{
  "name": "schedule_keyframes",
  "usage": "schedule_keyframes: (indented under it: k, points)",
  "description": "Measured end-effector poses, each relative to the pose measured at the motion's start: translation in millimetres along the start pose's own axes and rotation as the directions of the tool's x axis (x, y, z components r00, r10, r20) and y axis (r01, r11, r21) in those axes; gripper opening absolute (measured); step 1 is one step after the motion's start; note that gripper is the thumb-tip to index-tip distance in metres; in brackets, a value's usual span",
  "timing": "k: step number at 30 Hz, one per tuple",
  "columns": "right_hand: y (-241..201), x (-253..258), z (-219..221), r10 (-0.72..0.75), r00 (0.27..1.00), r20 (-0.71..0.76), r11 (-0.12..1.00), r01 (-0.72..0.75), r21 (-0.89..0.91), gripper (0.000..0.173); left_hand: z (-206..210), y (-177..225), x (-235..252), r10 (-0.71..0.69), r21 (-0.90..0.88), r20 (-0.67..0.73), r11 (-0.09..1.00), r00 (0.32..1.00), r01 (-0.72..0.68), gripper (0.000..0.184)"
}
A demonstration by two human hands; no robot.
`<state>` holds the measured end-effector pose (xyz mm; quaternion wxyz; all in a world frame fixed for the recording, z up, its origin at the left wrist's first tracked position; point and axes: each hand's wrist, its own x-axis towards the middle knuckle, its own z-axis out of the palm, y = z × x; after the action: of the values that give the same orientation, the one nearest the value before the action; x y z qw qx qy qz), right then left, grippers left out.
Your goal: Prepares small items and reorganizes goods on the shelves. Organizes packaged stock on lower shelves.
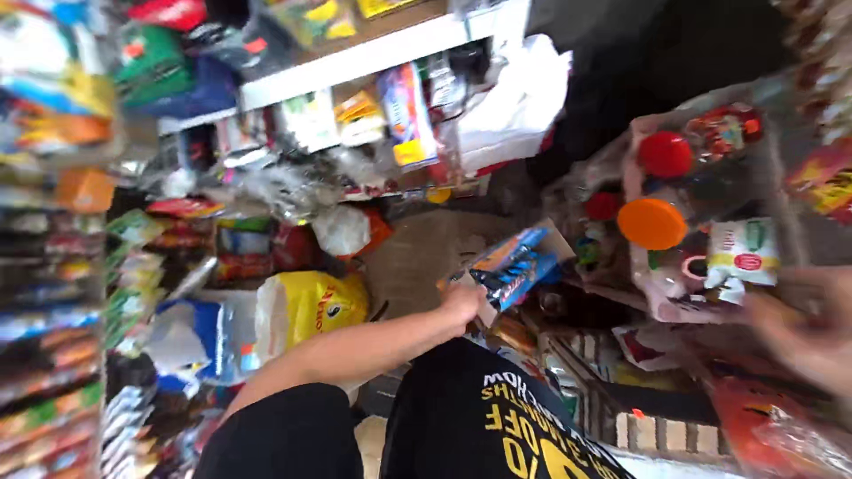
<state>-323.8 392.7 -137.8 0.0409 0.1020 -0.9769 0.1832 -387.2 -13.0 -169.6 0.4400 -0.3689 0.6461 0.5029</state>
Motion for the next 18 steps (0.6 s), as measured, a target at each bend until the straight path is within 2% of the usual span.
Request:
schedule_keyframes:
  k: [3,5,7,10,13,16,18]
  points:
    - [-107.0,22.5,78.4,-0.261,0.948,0.182,0.933,0.199,0.298,0.093,-50.3,-35.0,-57.6,0.033,-0.008,0.043,0.999,0.999,-0.033,0.053]
    - [-146.8,22.8,132.3,-0.435,0.881,0.186,0.854,0.339,0.394,0.109,-84.2,-56.3,-93.1,0.030,0.031,0.079,0.999,0.996,-0.033,0.051]
    - [-176.3,26.0,159.8,-0.537,0.822,0.189,0.796,0.420,0.436,0.120,-115.6,-77.0,-117.2,0.015,0.049,0.109,0.999,0.994,-0.021,0.046]
    - [-216.4,39.1,171.3,-0.624,0.745,0.237,0.766,0.522,0.376,0.125,-158.1,-109.6,-127.0,-0.024,-0.022,0.149,0.999,0.989,0.028,0.038]
    - [-247.2,59.7,181.8,-0.674,0.662,0.328,0.738,0.590,0.327,0.124,-185.2,-136.4,-120.7,0.013,-0.092,0.148,0.996,0.989,0.001,0.033]
    - [-272.2,77.0,191.4,-0.689,0.581,0.433,0.724,0.573,0.383,0.121,-204.4,-144.7,-114.4,-0.012,-0.028,0.077,0.999,0.997,0.015,0.036]
    - [-288.8,82.2,197.2,-0.665,0.540,0.516,0.745,0.533,0.402,0.122,-214.4,-144.3,-111.9,-0.032,0.106,-0.005,0.994,0.999,0.032,0.038]
